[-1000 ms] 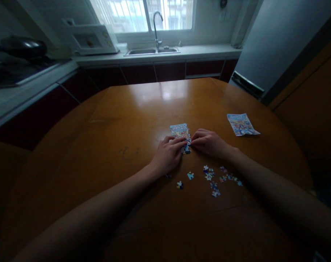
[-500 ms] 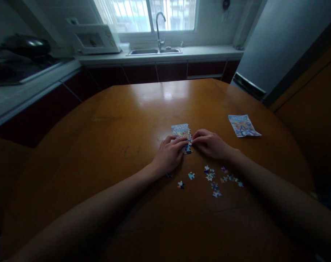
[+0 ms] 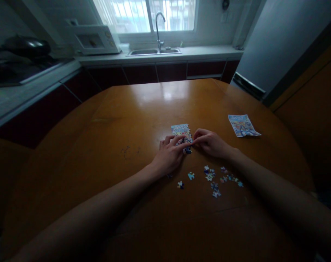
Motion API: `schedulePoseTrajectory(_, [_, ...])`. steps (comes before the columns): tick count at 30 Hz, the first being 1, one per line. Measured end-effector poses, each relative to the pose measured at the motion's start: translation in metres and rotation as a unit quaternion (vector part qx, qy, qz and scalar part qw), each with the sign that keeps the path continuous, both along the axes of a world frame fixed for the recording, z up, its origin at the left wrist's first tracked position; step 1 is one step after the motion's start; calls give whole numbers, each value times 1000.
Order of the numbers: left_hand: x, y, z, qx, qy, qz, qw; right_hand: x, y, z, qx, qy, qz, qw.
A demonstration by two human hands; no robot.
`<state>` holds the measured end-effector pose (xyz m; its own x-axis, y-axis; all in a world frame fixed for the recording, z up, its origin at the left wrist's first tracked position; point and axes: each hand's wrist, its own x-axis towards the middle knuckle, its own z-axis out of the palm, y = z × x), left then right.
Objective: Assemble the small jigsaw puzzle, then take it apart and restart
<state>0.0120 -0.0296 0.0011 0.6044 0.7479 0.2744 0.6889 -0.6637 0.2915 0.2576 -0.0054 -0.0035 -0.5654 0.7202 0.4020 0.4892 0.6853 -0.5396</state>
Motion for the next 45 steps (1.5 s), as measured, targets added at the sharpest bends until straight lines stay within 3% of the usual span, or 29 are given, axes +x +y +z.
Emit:
schedulePoseTrajectory(16, [-1,3,-2,-16,-26,6,1000,0,2,-1,-11,1,0,1000])
schedulePoseTrajectory(26, [-1,5,2,-67,-136,67,986,-1,1,0,-30,2,-11,999])
schedulePoseTrajectory(45, [0,4,1,-56,-86,36,994,0,4,-3,-53,53,-15,997])
